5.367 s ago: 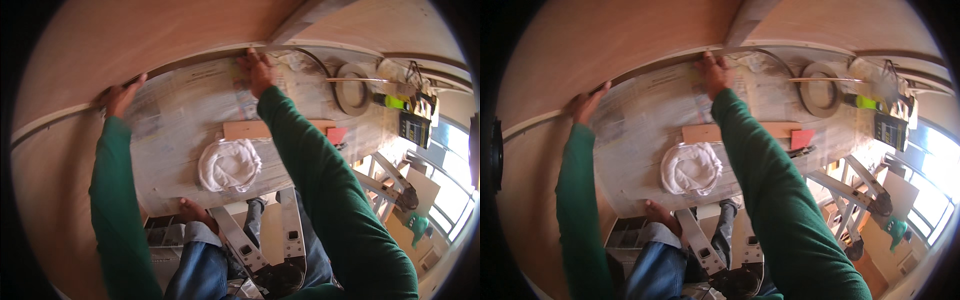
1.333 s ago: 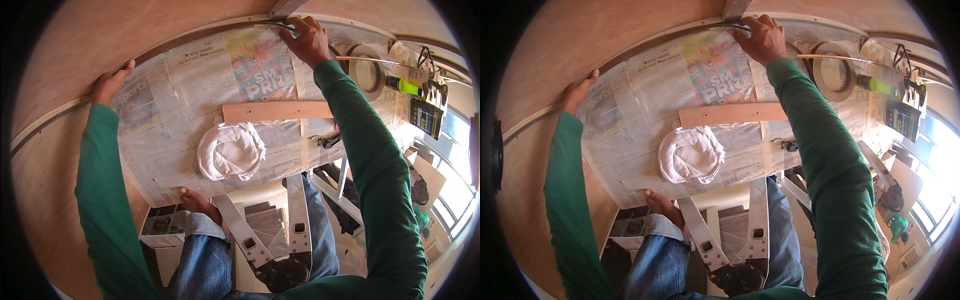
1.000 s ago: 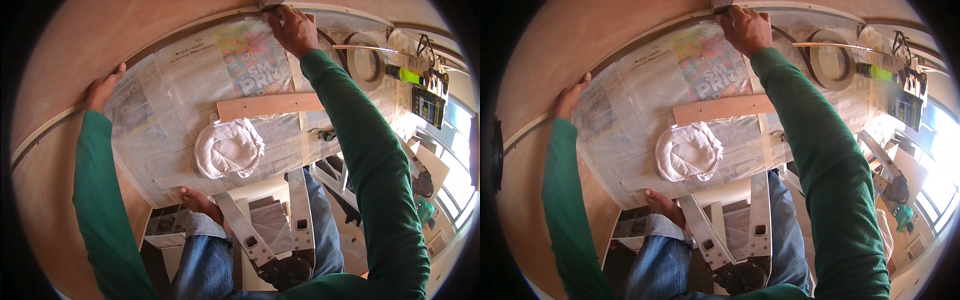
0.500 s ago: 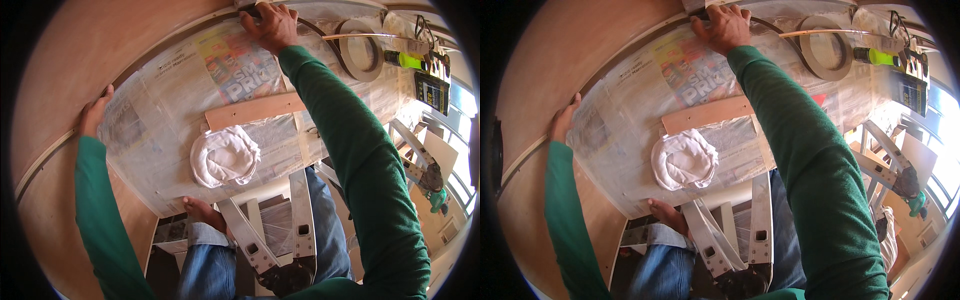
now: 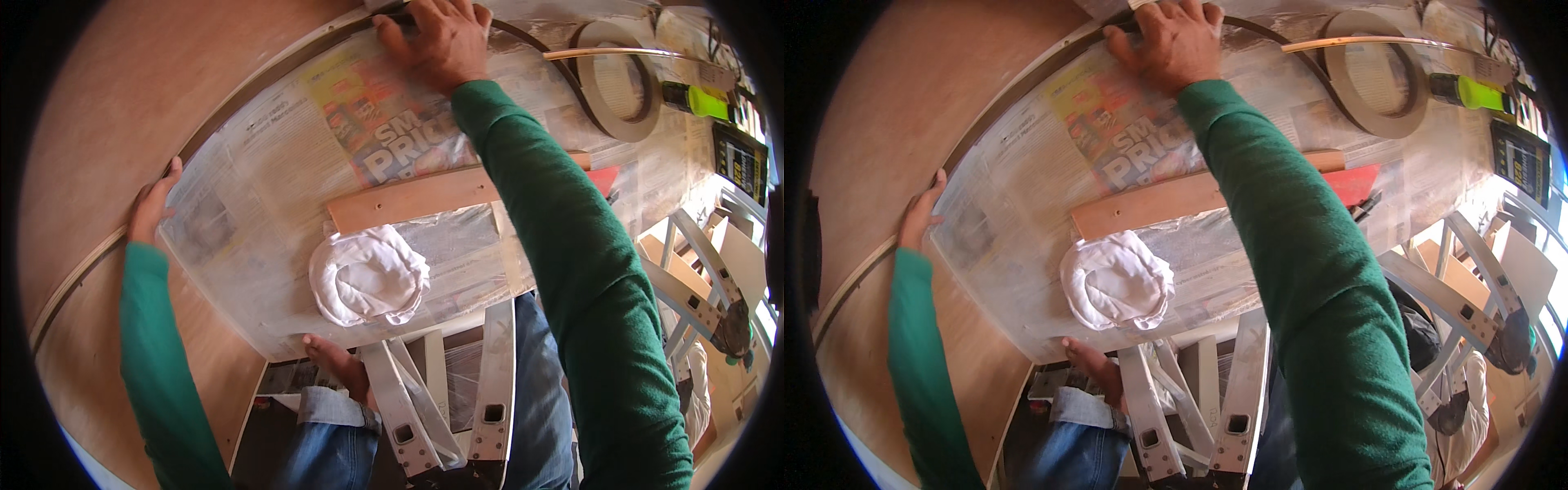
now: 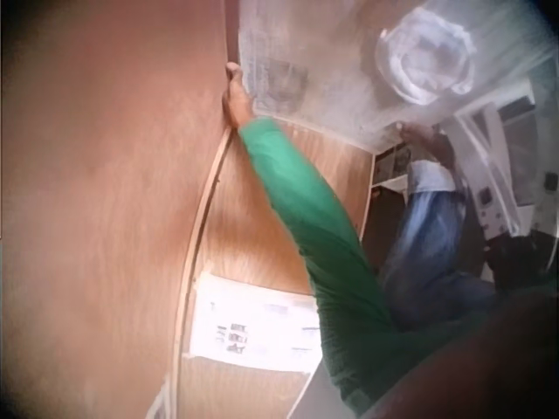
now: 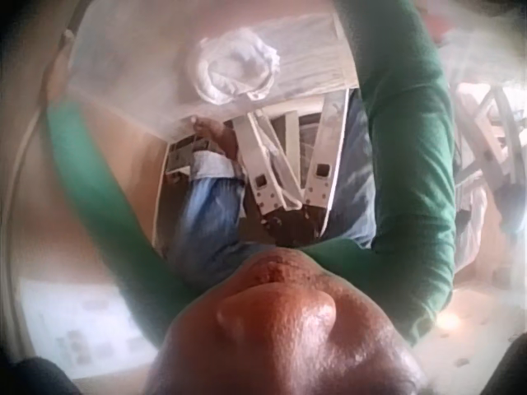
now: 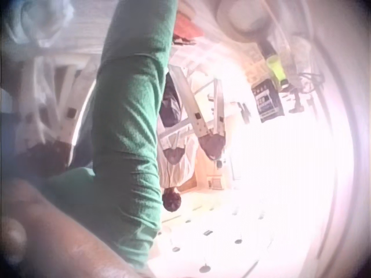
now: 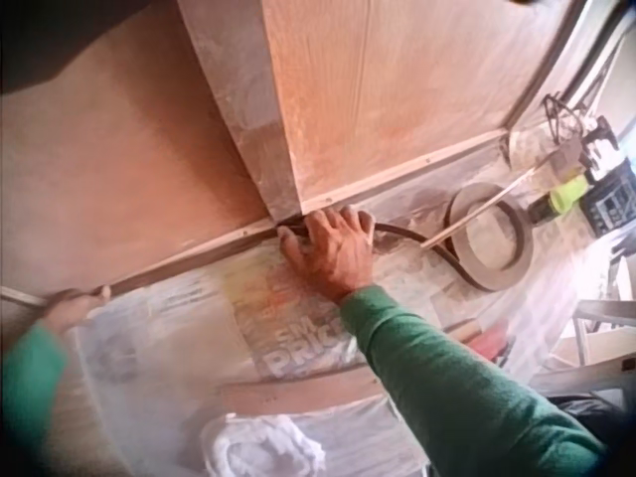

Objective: The person measures and cuts a strip of flexible coving material using a utility knife and a straight edge. They then position the strip along the junction of the ceiling and wall to check the fit, repeating the process for a second section.

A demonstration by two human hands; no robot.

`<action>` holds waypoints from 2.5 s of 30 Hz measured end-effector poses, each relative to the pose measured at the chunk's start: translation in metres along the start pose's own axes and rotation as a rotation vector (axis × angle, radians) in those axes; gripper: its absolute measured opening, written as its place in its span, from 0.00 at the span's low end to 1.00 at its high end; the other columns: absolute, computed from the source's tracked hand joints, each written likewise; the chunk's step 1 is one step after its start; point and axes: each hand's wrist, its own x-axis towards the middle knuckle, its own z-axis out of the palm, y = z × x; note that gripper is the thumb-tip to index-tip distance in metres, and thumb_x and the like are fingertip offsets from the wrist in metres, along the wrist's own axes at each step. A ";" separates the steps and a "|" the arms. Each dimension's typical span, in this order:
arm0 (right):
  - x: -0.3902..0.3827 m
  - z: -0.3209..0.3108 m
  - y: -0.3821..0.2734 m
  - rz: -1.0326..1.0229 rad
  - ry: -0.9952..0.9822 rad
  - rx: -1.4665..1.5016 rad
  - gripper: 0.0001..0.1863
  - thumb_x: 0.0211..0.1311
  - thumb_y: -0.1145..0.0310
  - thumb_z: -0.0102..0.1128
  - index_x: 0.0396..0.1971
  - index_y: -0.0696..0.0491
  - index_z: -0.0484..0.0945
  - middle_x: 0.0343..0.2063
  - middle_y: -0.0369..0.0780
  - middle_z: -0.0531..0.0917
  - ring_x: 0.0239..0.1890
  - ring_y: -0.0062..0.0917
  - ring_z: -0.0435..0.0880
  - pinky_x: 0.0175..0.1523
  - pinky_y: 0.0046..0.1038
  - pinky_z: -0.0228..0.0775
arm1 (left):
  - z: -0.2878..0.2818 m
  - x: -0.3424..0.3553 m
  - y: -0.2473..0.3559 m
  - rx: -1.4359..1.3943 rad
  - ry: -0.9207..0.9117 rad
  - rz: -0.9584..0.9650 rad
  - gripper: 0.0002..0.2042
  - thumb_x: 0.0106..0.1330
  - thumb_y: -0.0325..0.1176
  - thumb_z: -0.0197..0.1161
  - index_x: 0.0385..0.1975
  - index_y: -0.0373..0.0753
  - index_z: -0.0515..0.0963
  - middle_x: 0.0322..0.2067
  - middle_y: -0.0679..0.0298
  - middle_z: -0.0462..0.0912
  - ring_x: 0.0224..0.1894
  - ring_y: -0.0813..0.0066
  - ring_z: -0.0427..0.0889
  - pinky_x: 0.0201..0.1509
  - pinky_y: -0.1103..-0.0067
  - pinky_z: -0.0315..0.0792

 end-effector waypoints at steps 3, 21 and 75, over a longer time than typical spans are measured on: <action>-0.001 0.000 0.005 0.006 0.008 -0.040 0.17 0.58 0.53 0.67 0.29 0.52 0.79 0.31 0.42 0.84 0.39 0.42 0.78 0.50 0.46 0.63 | 0.006 -0.004 0.013 -0.033 -0.019 0.030 0.49 0.61 0.68 0.64 0.74 0.38 0.61 0.74 0.54 0.60 0.76 0.55 0.58 0.69 0.52 0.68; -0.007 0.005 -0.002 -0.004 -0.006 -0.009 0.18 0.58 0.51 0.67 0.29 0.53 0.79 0.32 0.43 0.85 0.41 0.42 0.78 0.52 0.46 0.62 | 0.004 0.010 -0.007 -0.002 0.086 0.006 0.50 0.59 0.69 0.65 0.71 0.33 0.64 0.72 0.52 0.64 0.74 0.53 0.61 0.65 0.55 0.73; -0.001 -0.002 0.001 0.051 -0.075 0.084 0.17 0.63 0.51 0.63 0.31 0.52 0.85 0.38 0.42 0.86 0.47 0.41 0.79 0.58 0.46 0.61 | 0.010 0.000 0.002 -0.047 0.078 0.031 0.52 0.58 0.71 0.64 0.72 0.34 0.63 0.73 0.53 0.63 0.75 0.54 0.61 0.68 0.55 0.70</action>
